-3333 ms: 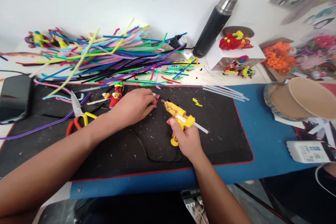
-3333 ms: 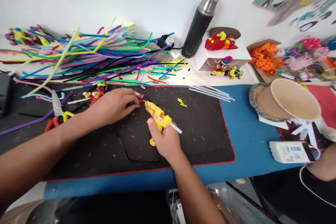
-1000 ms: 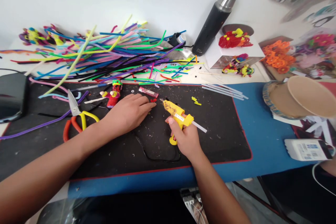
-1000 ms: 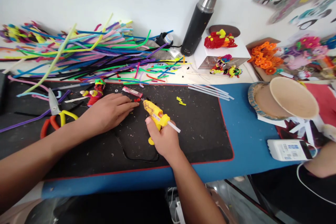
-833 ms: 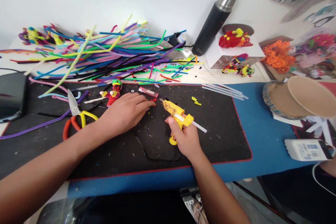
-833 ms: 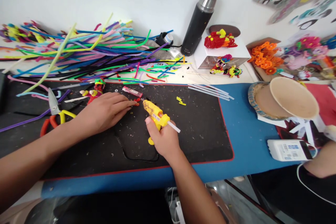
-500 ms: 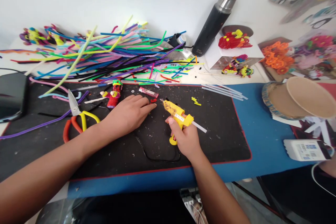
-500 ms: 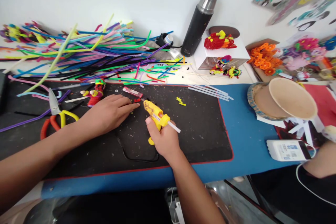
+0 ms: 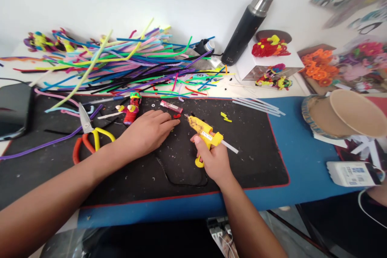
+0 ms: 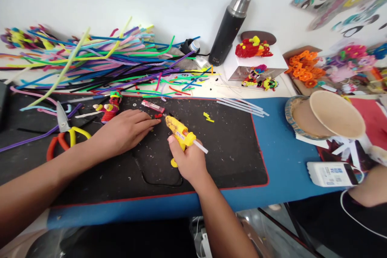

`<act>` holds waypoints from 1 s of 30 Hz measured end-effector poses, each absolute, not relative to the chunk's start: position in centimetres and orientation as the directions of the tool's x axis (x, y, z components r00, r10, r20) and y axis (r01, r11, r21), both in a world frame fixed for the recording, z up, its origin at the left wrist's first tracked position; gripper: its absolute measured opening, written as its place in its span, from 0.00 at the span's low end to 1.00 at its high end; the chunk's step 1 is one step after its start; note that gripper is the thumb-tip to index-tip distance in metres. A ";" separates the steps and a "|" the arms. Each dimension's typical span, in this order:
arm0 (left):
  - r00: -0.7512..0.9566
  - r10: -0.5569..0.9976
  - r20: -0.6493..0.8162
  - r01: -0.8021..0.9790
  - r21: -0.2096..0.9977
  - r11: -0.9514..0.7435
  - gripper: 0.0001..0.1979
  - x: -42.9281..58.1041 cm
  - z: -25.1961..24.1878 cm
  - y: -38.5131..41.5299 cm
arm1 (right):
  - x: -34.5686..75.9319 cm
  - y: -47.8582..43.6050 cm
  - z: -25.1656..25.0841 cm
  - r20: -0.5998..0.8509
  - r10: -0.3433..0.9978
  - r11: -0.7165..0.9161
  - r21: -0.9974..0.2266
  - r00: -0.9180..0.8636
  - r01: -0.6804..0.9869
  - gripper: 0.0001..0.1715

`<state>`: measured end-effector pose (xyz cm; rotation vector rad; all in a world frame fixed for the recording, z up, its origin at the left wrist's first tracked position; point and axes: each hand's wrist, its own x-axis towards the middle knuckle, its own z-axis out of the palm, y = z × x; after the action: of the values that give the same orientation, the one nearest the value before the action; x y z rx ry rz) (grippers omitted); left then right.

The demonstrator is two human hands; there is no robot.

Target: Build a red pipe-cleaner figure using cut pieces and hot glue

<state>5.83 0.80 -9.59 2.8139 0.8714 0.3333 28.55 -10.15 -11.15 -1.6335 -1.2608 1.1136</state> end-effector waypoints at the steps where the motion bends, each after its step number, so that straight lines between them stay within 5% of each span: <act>1: 0.804 0.573 0.160 0.532 0.236 -0.813 0.20 5.9 -9.6 0.8 | 28.5 -10.1 -11.2 -0.178 0.976 -0.209 -0.933 0.128 0.294 0.24; 17: 0.697 0.707 0.121 0.692 0.146 -0.707 0.11 7.1 -8.9 1.0 | 28.6 -10.1 -11.0 -0.175 0.977 -0.203 -0.936 0.119 0.288 0.23; 30: 0.743 0.665 0.070 0.635 0.237 -0.735 0.14 8.6 -9.7 2.1 | 28.5 -10.3 -11.3 -0.185 0.975 -0.213 -0.935 0.122 0.282 0.23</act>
<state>8.62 2.13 -9.66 2.7449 1.0359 0.2223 28.54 -10.26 -11.27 -1.6253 -1.2497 1.1297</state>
